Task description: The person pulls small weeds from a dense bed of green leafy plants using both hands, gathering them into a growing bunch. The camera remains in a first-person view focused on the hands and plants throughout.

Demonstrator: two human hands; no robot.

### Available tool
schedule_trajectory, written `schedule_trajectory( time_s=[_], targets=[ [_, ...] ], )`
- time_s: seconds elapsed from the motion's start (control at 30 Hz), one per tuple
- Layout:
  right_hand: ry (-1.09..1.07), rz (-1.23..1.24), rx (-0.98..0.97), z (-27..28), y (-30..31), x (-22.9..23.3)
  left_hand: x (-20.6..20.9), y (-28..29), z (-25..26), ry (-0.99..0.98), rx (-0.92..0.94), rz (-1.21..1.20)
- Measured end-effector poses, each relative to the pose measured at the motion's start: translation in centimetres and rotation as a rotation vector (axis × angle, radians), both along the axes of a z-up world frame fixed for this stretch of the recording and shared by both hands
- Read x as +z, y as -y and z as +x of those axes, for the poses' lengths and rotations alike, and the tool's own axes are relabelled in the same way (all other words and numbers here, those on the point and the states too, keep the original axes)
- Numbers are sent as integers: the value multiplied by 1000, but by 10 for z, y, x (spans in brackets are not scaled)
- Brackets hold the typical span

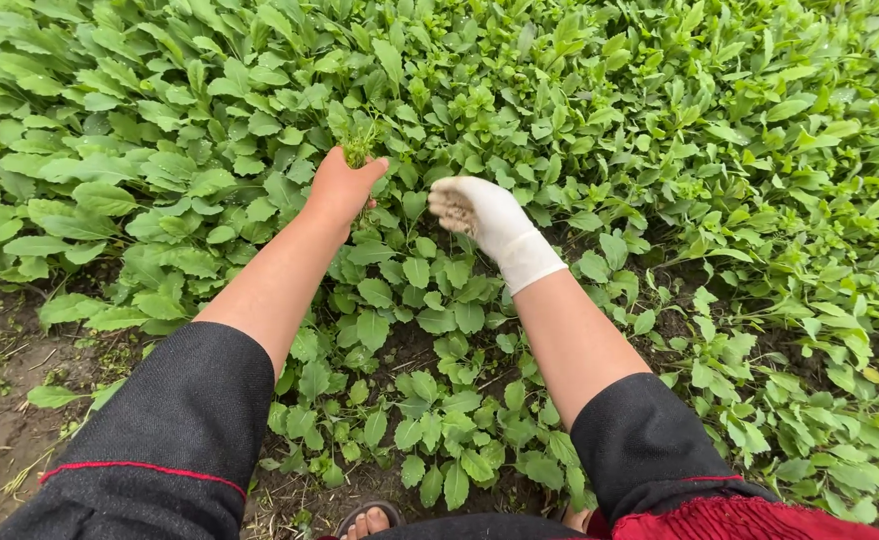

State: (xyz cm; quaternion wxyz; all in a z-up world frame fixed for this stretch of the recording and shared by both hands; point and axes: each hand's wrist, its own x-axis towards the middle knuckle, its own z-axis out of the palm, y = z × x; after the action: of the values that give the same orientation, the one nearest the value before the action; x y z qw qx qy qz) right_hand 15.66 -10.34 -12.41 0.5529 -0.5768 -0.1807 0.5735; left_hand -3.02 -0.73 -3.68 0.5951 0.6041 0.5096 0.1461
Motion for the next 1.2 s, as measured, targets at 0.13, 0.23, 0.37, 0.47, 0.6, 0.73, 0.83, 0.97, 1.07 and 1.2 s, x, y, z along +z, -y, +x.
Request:
schedule_trajectory(
  time_s=[0.13,0.23,0.37,0.47,0.6,0.73,0.83,0.97,1.07,1.2],
  targets=[
    [342,-111,254,-41,17,44,0,2,2,-12,6,12],
    [594,-148,425,-54,12,23,1,5,-1,-16,9,-8],
    [346,-12,263,-55,11,25,1,3,-3,-6,31,-3],
    [-28,172,103,-43,15,67,3,-3,-4,12,67,-8],
    [-511,385,-27,-14,12,98,26,-4,-5,87,132,-24],
    [-765,416,-158,-2,15,118,39,3,-1,116,98,-24],
    [-830,427,-170,2,17,128,18,-8,8,134,86,0],
    [-845,520,-63,5,21,134,16,-9,11,247,44,-7],
    [-787,615,64,9,23,132,4,-15,14,279,36,-11],
    [-655,734,139,6,20,134,3,-16,12,299,47,-6]
  ],
)
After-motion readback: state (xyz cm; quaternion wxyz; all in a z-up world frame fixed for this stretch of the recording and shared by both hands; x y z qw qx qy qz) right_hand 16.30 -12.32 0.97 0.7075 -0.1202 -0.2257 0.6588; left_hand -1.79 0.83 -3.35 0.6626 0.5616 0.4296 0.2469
